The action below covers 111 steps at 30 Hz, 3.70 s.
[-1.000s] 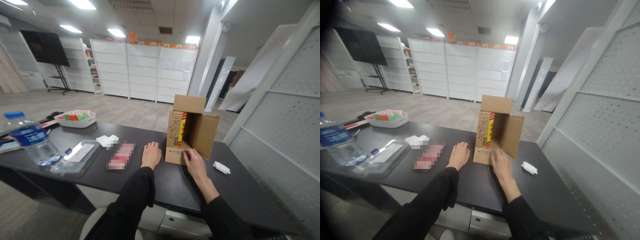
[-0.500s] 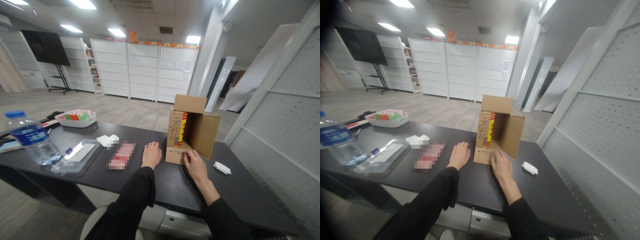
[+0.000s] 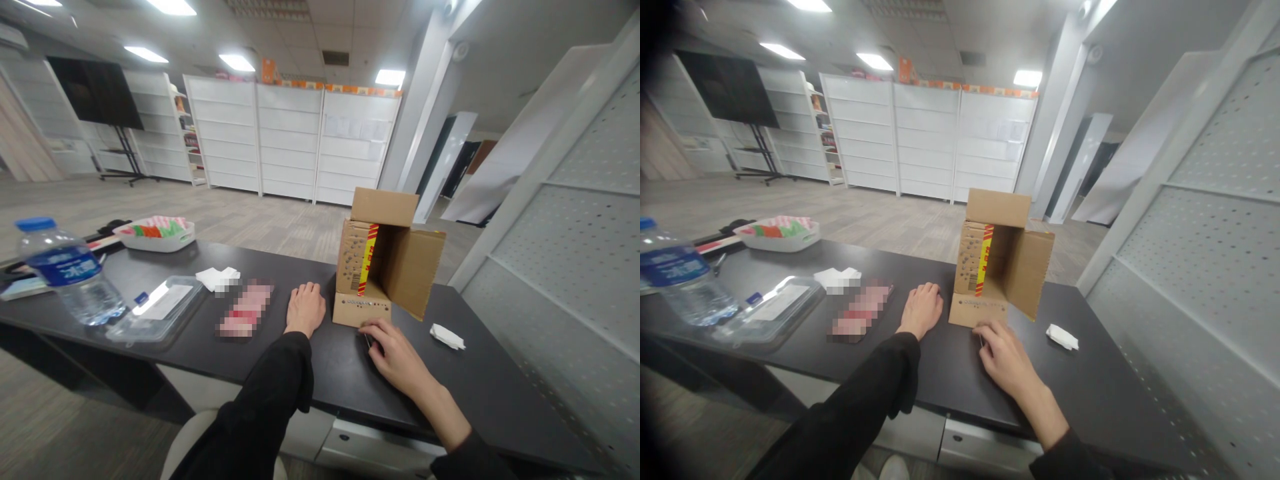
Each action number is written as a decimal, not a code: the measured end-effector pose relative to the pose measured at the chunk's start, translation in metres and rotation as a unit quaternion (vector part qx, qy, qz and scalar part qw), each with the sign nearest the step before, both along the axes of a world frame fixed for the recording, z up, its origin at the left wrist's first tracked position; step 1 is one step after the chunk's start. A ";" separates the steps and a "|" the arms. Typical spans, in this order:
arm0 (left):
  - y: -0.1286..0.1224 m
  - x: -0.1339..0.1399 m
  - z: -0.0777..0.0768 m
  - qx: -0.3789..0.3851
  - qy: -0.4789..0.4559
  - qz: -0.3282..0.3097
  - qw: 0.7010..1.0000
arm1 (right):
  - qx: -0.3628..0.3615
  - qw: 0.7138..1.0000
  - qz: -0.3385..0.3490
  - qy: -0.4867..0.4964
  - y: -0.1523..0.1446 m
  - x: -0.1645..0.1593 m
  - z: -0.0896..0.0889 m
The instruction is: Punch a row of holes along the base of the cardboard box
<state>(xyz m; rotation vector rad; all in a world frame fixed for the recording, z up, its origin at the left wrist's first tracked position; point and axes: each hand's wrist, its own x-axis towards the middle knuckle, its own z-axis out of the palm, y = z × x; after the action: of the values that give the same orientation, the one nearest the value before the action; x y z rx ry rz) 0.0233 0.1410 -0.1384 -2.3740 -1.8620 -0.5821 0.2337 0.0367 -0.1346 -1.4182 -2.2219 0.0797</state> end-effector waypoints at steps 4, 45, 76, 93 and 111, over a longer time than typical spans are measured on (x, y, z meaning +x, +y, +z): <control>0.000 0.000 0.000 0.002 0.003 0.002 1.000 | -0.021 0.999 0.016 -0.048 -0.011 -0.001 0.006; 0.000 0.001 0.002 0.000 0.005 0.003 1.000 | 0.004 0.981 -0.019 -0.192 0.000 -0.033 0.017; 0.002 0.001 -0.001 0.007 0.005 0.002 1.000 | -0.171 0.958 -0.074 -0.218 -0.011 -0.074 0.052; -0.001 0.001 0.003 0.003 0.003 -0.001 1.000 | -0.105 0.991 -0.043 0.077 0.021 -0.026 0.027; 0.000 0.000 0.002 0.006 0.003 -0.002 1.000 | 0.191 0.924 -0.200 0.264 0.044 -0.002 -0.012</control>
<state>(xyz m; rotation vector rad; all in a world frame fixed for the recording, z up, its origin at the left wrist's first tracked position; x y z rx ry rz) 0.0235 0.1410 -0.1363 -2.3708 -1.8456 -0.5836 0.2312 0.0808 -0.1464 -1.3938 -1.3944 -0.0963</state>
